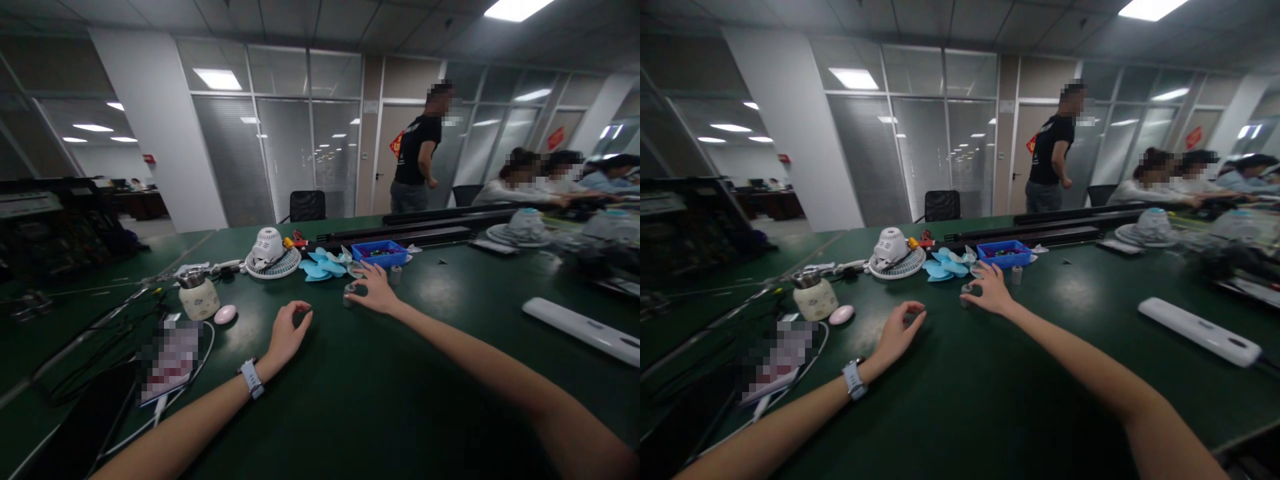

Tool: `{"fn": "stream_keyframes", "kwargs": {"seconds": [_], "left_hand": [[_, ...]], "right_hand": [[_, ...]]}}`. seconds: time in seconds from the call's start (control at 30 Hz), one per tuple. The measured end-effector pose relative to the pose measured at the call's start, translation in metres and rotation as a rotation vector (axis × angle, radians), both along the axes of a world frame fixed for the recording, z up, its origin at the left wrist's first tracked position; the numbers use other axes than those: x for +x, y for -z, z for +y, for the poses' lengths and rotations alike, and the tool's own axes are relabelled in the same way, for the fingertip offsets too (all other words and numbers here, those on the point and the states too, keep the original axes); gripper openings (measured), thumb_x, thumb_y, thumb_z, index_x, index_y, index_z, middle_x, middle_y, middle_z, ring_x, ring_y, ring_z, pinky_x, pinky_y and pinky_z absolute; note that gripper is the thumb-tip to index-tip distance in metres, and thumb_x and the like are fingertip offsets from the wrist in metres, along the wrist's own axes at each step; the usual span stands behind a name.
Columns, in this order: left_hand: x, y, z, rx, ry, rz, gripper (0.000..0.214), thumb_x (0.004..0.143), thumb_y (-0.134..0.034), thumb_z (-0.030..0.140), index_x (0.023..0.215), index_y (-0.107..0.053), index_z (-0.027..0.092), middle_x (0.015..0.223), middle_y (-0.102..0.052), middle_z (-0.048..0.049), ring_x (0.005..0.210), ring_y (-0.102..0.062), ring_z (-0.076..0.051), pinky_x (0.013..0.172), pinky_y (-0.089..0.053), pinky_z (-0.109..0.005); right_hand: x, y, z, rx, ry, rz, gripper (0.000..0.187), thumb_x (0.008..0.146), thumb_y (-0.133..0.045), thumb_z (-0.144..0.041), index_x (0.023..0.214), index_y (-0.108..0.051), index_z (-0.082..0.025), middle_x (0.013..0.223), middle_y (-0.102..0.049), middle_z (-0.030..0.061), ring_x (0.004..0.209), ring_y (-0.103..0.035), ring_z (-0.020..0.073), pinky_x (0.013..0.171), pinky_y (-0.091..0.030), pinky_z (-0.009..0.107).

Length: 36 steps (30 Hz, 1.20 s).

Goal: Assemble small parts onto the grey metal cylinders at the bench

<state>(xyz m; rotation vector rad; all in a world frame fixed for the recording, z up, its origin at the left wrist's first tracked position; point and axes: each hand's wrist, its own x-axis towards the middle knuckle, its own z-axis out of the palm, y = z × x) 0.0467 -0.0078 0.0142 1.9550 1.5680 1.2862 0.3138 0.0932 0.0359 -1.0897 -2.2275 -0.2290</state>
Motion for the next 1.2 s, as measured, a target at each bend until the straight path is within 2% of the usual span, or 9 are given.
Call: {"fn": "stream_keyframes", "kwargs": {"seconds": [0.1,0.17,0.4,0.57,0.7,0.83,1.0,1.1,1.2], "left_hand": [[0.004,-0.010,-0.006,0.068,0.029,0.050,0.028,0.085,-0.056,0.043,0.103,-0.064,0.024,0.108,-0.066,-0.0051,0.104,-0.057,-0.022,0.087,-0.047,-0.037],[0.006,-0.014,-0.009,0.090,0.056,0.045,0.028,0.084,-0.058,0.044,0.104,-0.065,0.025,0.109,-0.067,-0.0047,0.107,-0.057,-0.022,0.089,-0.047,-0.037],[0.016,-0.017,-0.002,0.119,0.096,0.004,0.026,0.082,-0.063,0.043,0.099,-0.067,0.024,0.108,-0.070,-0.0036,0.106,-0.061,-0.021,0.093,-0.046,-0.039],[0.028,-0.027,0.004,0.104,0.125,-0.032,0.028,0.079,-0.067,0.040,0.101,-0.063,0.023,0.099,-0.074,-0.0031,0.102,-0.065,-0.021,0.092,-0.047,-0.039],[0.022,-0.031,0.001,0.103,0.115,-0.132,0.030,0.079,-0.067,0.039,0.102,-0.058,0.022,0.097,-0.074,-0.0034,0.093,-0.069,-0.019,0.088,-0.051,-0.036],[-0.002,-0.018,-0.007,0.027,0.074,-0.067,0.037,0.078,-0.068,0.041,0.110,-0.058,0.023,0.103,-0.073,-0.0053,0.099,-0.069,-0.022,0.092,-0.050,-0.039],[-0.018,0.002,-0.008,-0.199,0.151,0.014,0.042,0.077,-0.068,0.042,0.113,-0.059,0.025,0.096,-0.076,-0.0027,0.101,-0.069,-0.023,0.097,-0.047,-0.040],[-0.018,0.003,-0.008,-0.239,0.173,0.028,0.048,0.076,-0.069,0.044,0.119,-0.058,0.026,0.099,-0.076,-0.0024,0.103,-0.068,-0.022,0.097,-0.046,-0.039],[-0.016,-0.001,-0.010,-0.213,0.167,0.036,0.053,0.076,-0.066,0.049,0.123,-0.056,0.026,0.109,-0.073,-0.0033,0.109,-0.065,-0.023,0.097,-0.045,-0.038]], "right_hand": [[-0.035,0.001,-0.035,-0.070,-0.197,0.025,0.039,0.075,-0.066,-0.060,0.091,-0.072,-0.025,0.130,-0.059,0.0074,0.137,-0.034,0.0309,0.111,-0.017,0.058],[-0.050,0.005,-0.048,-0.104,-0.277,0.070,0.036,0.076,-0.067,-0.056,0.094,-0.071,-0.025,0.127,-0.061,0.0069,0.136,-0.036,0.0298,0.111,-0.018,0.057],[-0.060,0.024,-0.051,-0.110,-0.337,0.215,0.031,0.076,-0.072,-0.040,0.098,-0.064,-0.020,0.113,-0.068,0.0079,0.126,-0.049,0.0275,0.107,-0.030,0.052],[-0.062,0.024,-0.053,-0.100,-0.327,0.208,0.030,0.074,-0.073,-0.035,0.097,-0.063,-0.019,0.110,-0.068,0.0092,0.122,-0.052,0.0277,0.105,-0.033,0.050],[-0.063,0.022,-0.055,-0.097,-0.317,0.212,0.032,0.074,-0.073,-0.039,0.099,-0.064,-0.019,0.108,-0.068,0.0096,0.119,-0.054,0.0277,0.102,-0.036,0.049],[-0.063,0.019,-0.057,-0.106,-0.314,0.204,0.033,0.076,-0.071,-0.042,0.099,-0.064,-0.020,0.107,-0.068,0.0083,0.117,-0.055,0.0272,0.101,-0.036,0.048],[-0.065,0.018,-0.062,-0.090,-0.285,0.184,0.033,0.077,-0.070,-0.044,0.098,-0.064,-0.019,0.108,-0.068,0.0080,0.117,-0.055,0.0264,0.101,-0.035,0.047],[-0.059,0.015,-0.060,-0.031,-0.234,0.138,0.033,0.080,-0.065,-0.050,0.096,-0.066,-0.022,0.113,-0.067,0.0063,0.123,-0.050,0.0263,0.105,-0.030,0.048],[-0.038,0.006,-0.039,0.084,-0.065,0.098,0.035,0.081,-0.061,-0.055,0.092,-0.069,-0.023,0.120,-0.064,0.0062,0.128,-0.044,0.0275,0.109,-0.023,0.050]]}}
